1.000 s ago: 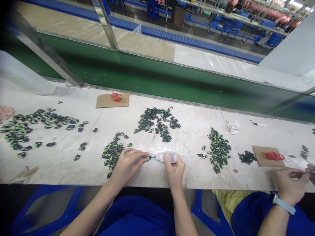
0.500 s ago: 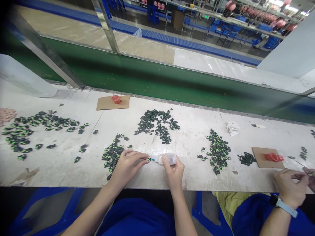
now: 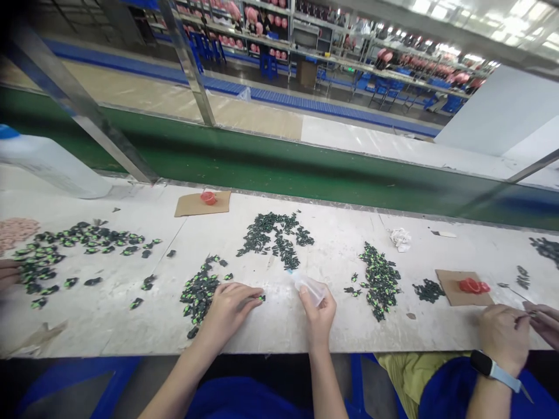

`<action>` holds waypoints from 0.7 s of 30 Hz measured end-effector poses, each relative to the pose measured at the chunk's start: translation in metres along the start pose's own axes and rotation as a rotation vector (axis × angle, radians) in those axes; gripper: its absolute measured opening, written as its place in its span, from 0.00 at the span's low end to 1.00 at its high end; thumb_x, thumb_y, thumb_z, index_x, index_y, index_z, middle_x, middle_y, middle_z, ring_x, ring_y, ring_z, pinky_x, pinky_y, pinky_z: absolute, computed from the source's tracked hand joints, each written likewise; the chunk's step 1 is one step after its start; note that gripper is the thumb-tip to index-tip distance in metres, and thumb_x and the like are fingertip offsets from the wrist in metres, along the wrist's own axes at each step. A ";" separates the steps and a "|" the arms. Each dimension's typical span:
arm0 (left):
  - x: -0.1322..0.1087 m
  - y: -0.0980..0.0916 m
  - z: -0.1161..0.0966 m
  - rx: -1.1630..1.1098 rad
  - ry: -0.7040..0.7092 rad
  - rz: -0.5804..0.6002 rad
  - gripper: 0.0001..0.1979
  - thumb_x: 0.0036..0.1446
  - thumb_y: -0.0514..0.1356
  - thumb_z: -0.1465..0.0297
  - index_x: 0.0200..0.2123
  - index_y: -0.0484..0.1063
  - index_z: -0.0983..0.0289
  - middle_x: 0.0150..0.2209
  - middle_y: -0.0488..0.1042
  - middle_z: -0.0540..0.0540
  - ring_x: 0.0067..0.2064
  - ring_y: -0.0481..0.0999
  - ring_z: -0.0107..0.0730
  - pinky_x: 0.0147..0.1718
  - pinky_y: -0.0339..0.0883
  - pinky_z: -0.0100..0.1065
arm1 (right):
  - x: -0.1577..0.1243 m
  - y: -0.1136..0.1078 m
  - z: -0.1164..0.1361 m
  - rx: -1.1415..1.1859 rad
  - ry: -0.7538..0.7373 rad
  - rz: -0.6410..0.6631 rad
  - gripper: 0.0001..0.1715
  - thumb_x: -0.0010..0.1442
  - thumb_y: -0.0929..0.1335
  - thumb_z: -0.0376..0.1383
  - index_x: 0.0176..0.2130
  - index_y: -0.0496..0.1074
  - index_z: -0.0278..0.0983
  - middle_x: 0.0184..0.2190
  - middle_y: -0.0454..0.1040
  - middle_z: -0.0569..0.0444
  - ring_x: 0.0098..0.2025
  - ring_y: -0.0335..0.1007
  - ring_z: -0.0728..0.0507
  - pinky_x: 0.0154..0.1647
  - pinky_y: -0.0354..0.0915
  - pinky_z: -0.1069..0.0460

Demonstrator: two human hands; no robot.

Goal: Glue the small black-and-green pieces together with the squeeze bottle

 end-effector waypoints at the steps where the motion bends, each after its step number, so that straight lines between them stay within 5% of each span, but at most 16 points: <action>1: 0.000 0.002 0.000 0.009 -0.007 0.007 0.07 0.55 0.62 0.75 0.35 0.78 0.57 0.34 0.82 0.51 0.38 0.78 0.38 0.44 0.61 0.42 | 0.003 -0.001 0.001 0.018 -0.010 0.012 0.19 0.45 0.75 0.44 0.32 0.70 0.36 0.29 0.80 0.50 0.32 0.76 0.42 0.35 0.69 0.49; 5: 0.000 0.008 -0.001 0.040 -0.046 -0.001 0.09 0.54 0.62 0.76 0.33 0.79 0.57 0.33 0.80 0.51 0.40 0.75 0.40 0.42 0.62 0.41 | 0.020 0.005 0.006 0.051 -0.061 0.113 0.23 0.41 0.77 0.40 0.32 0.64 0.40 0.39 0.81 0.46 0.44 0.77 0.38 0.46 0.69 0.45; 9: -0.003 0.016 0.001 0.028 -0.025 -0.009 0.10 0.56 0.59 0.76 0.34 0.78 0.56 0.33 0.79 0.52 0.40 0.74 0.40 0.42 0.63 0.41 | 0.040 0.014 0.009 -0.037 -0.048 0.221 0.27 0.39 0.77 0.38 0.40 0.67 0.39 0.46 0.79 0.44 0.43 0.78 0.39 0.46 0.71 0.44; 17: -0.012 0.030 0.011 0.052 0.013 -0.103 0.12 0.57 0.54 0.75 0.34 0.77 0.56 0.35 0.78 0.52 0.41 0.74 0.40 0.41 0.64 0.40 | 0.065 0.002 0.026 -0.419 -0.203 0.339 0.19 0.43 0.75 0.39 0.38 0.75 0.36 0.37 0.81 0.48 0.38 0.77 0.39 0.43 0.72 0.46; 21: -0.016 0.024 0.006 0.053 0.040 -0.079 0.11 0.57 0.55 0.73 0.33 0.77 0.54 0.36 0.79 0.50 0.42 0.76 0.40 0.40 0.66 0.39 | 0.077 -0.010 0.027 -0.603 -0.182 0.440 0.25 0.38 0.77 0.31 0.41 0.77 0.37 0.35 0.81 0.52 0.37 0.77 0.40 0.40 0.72 0.49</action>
Point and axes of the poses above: each hand's wrist, its own x-axis towards the middle knuckle, its own y-axis out of the palm, z = x × y, the point moved 3 cm from there along x, towards the middle knuckle
